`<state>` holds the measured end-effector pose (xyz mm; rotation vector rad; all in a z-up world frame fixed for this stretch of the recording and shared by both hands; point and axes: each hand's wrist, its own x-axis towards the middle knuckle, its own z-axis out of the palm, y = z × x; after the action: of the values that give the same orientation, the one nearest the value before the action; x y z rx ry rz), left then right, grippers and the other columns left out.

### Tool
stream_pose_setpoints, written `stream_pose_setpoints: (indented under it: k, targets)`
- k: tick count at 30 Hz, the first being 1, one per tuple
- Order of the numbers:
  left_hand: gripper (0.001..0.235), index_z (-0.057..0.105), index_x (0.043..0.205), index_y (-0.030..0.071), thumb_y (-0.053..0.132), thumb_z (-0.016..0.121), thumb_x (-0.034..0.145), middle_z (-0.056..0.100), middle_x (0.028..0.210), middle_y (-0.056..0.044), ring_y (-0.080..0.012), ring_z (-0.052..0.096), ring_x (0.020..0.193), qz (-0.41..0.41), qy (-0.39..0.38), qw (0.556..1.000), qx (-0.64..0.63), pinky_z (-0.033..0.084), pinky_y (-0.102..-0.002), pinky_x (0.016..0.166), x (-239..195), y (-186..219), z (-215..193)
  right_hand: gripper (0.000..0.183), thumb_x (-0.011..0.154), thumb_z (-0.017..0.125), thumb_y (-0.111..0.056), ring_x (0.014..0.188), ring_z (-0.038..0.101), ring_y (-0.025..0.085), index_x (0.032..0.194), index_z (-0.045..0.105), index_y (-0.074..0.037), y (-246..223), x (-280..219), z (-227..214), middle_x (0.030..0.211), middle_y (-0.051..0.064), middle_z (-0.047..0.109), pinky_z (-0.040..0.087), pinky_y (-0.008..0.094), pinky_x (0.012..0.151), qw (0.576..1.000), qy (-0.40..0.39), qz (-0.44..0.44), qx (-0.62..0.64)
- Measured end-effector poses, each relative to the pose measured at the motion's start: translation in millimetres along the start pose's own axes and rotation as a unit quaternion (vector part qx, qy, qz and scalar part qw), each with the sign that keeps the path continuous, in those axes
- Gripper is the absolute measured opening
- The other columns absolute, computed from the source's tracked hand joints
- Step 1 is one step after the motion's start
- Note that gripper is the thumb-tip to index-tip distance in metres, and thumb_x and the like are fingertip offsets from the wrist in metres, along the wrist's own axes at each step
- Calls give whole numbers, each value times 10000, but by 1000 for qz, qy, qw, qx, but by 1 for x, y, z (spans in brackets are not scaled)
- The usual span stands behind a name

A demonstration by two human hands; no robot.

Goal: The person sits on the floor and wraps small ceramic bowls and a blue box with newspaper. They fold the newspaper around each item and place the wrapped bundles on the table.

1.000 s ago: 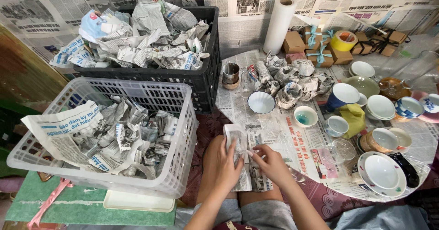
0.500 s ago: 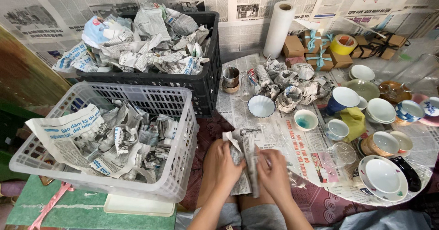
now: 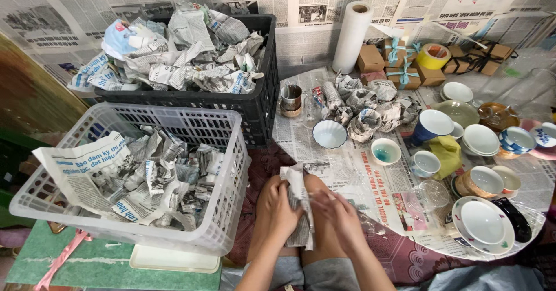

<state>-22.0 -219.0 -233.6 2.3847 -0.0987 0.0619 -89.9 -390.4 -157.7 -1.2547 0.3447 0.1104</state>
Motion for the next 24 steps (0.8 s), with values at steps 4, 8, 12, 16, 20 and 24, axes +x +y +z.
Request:
stream_pose_setpoints:
  k: [4,8,12,16,20,24]
  targets:
    - [945,379,1459,10,405,842,736,354,1484,-222,-413,356,1357,25,39,999,6,275,-551,1123,3,8,-10,362,965,565,-158,1054,747,219,1275,646,11,12,12,-5,1183,142,741,638,366,864,997,-20,14,-71]
    - [486,550,1373,82,304,673,959,490,1292,-180,-377,456,1251,69,167,983,-37,379,-521,1058,-11,11,-5,307,957,655,-97,912,751,209,1222,716,46,35,20,-4,1046,142,776,650,322,762,996,-27,-5,-82]
    - [400,631,1382,149,241,603,995,546,1162,-140,-322,499,1136,84,141,984,-66,437,-482,992,-18,9,-8,276,946,666,-93,853,716,163,1175,747,39,48,24,-3,986,123,781,603,313,714,993,21,-56,-101]
    - [594,555,1467,52,229,669,911,556,1057,-139,-308,502,1025,104,90,990,-39,420,-478,912,-22,11,-21,268,934,670,-83,853,706,121,1161,756,32,53,21,-9,972,106,804,565,260,747,979,64,-109,-161]
    - [355,678,1195,128,294,758,892,617,1028,-38,-225,546,1026,90,51,994,-24,422,-412,920,-24,18,-27,291,915,665,-92,891,729,114,1168,745,27,55,15,-9,1024,81,808,566,256,800,973,60,-148,-165]
    - [350,728,1125,141,290,811,819,595,1112,-45,-249,512,1052,173,24,984,40,416,-414,899,-26,27,-38,282,955,680,-155,833,696,139,1152,762,29,53,10,-2,984,143,779,549,305,750,990,124,-55,-28]
